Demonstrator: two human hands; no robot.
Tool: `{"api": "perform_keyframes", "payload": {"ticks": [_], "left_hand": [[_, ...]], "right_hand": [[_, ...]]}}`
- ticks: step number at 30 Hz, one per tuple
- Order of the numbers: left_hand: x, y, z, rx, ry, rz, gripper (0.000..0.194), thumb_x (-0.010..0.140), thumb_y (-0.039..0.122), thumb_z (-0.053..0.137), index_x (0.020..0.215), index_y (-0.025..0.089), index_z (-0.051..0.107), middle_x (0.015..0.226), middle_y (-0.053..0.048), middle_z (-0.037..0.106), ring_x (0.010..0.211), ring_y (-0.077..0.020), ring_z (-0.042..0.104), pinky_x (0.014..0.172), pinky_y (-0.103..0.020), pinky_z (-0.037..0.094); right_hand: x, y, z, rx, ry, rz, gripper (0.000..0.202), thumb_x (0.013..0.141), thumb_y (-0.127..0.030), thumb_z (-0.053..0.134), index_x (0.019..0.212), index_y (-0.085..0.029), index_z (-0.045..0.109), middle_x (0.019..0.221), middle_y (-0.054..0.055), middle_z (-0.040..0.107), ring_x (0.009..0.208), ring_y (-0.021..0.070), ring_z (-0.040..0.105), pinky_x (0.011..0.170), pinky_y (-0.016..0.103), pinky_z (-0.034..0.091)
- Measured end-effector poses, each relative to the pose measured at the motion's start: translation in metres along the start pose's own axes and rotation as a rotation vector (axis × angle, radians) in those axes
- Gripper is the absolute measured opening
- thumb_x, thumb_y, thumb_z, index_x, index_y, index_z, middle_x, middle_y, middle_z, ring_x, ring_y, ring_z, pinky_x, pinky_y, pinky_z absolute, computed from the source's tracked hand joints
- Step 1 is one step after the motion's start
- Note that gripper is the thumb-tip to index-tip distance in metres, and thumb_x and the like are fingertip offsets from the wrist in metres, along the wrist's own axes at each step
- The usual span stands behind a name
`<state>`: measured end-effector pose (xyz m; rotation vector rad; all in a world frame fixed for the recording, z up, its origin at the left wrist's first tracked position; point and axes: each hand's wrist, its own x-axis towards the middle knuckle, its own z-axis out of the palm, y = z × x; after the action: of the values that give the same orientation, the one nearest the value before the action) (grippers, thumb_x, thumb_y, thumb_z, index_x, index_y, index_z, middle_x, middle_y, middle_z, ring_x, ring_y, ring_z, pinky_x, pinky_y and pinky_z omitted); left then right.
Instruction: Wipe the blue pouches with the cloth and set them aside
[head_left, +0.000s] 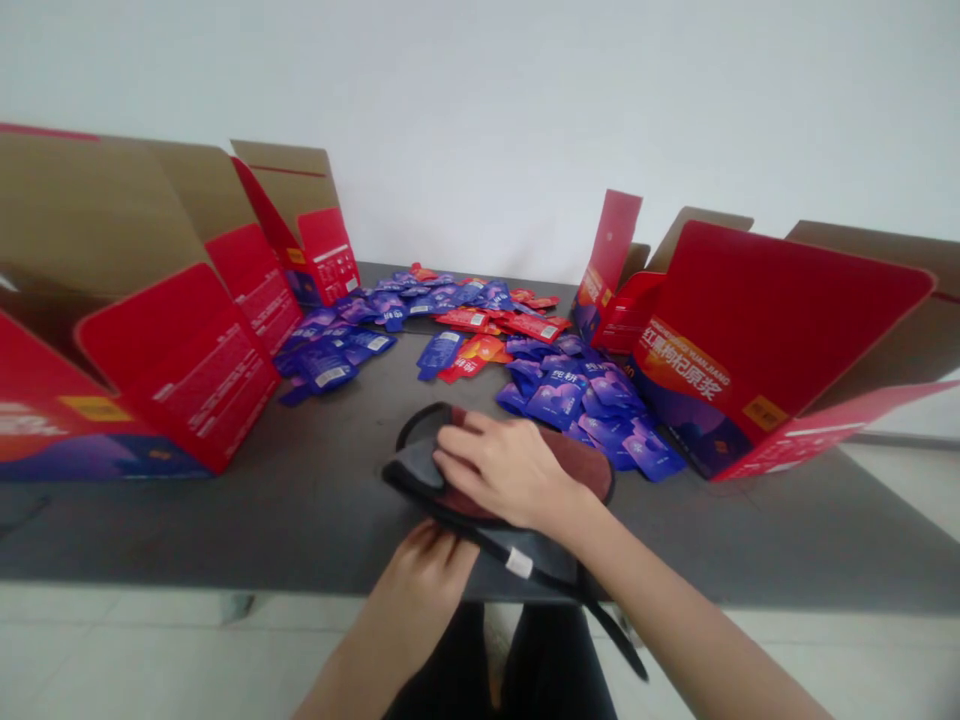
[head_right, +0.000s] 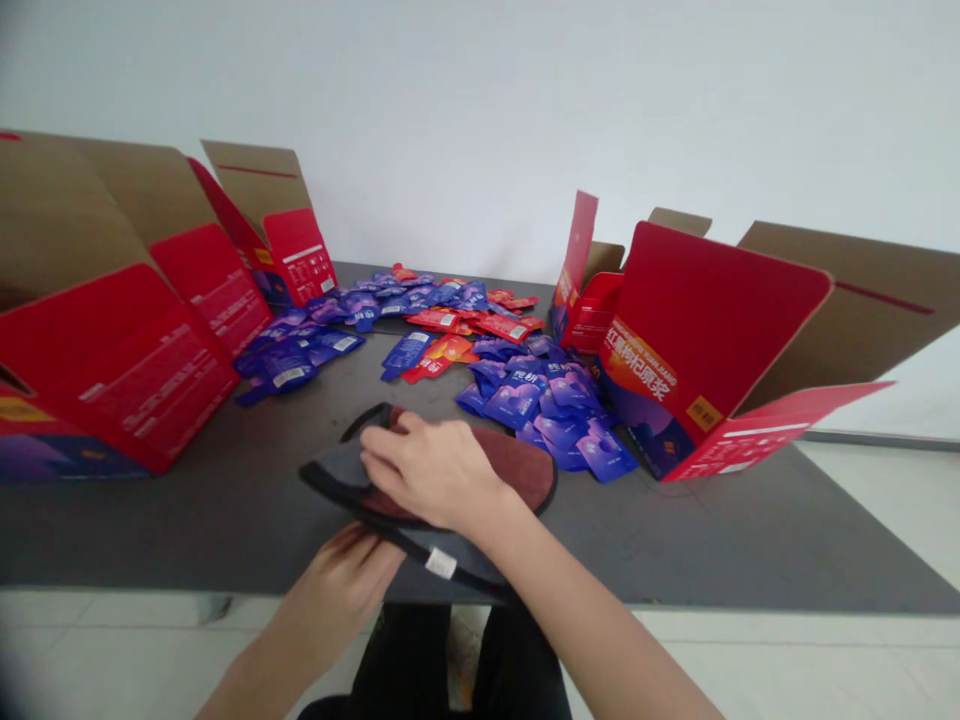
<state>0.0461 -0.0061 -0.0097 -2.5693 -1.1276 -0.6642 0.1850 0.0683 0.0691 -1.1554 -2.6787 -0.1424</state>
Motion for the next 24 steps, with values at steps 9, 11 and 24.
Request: {"api": "perform_keyframes", "payload": {"ticks": [9, 11, 24], "left_hand": [[0.012, -0.002, -0.005, 0.006, 0.086, 0.111, 0.035, 0.084, 0.004, 0.026, 0.094, 0.01, 0.059, 0.088, -0.011, 0.067, 0.085, -0.0195, 0.063, 0.082, -0.032, 0.05], [0.014, -0.004, -0.008, 0.009, 0.077, 0.122, 0.036, 0.085, 0.004, 0.025, 0.093, 0.01, 0.06, 0.084, -0.009, 0.068, 0.082, -0.0182, 0.064, 0.081, -0.031, 0.051], [0.115, -0.013, -0.073, 0.198, 0.646, 0.002, 0.014, 0.081, 0.014, 0.054, 0.094, 0.017, 0.056, 0.084, -0.001, 0.067, 0.081, -0.0131, 0.063, 0.078, -0.023, 0.048]], "right_hand": [[0.015, 0.027, 0.041, -0.083, -0.118, 0.079, 0.031, 0.091, -0.036, 0.024, 0.099, -0.026, 0.052, 0.094, 0.004, 0.059, 0.067, 0.0152, 0.057, 0.054, 0.025, 0.029], [0.026, 0.035, 0.04, -0.085, -0.116, 0.142, 0.033, 0.092, -0.037, 0.023, 0.099, -0.024, 0.052, 0.095, 0.006, 0.06, 0.069, 0.0155, 0.057, 0.056, 0.024, 0.031], [-0.16, 0.057, -0.066, -0.107, 1.572, 0.688, 0.01, 0.078, -0.031, 0.054, 0.07, -0.024, 0.054, 0.066, 0.0, 0.046, 0.065, 0.0164, 0.047, 0.062, 0.032, 0.034]]}}
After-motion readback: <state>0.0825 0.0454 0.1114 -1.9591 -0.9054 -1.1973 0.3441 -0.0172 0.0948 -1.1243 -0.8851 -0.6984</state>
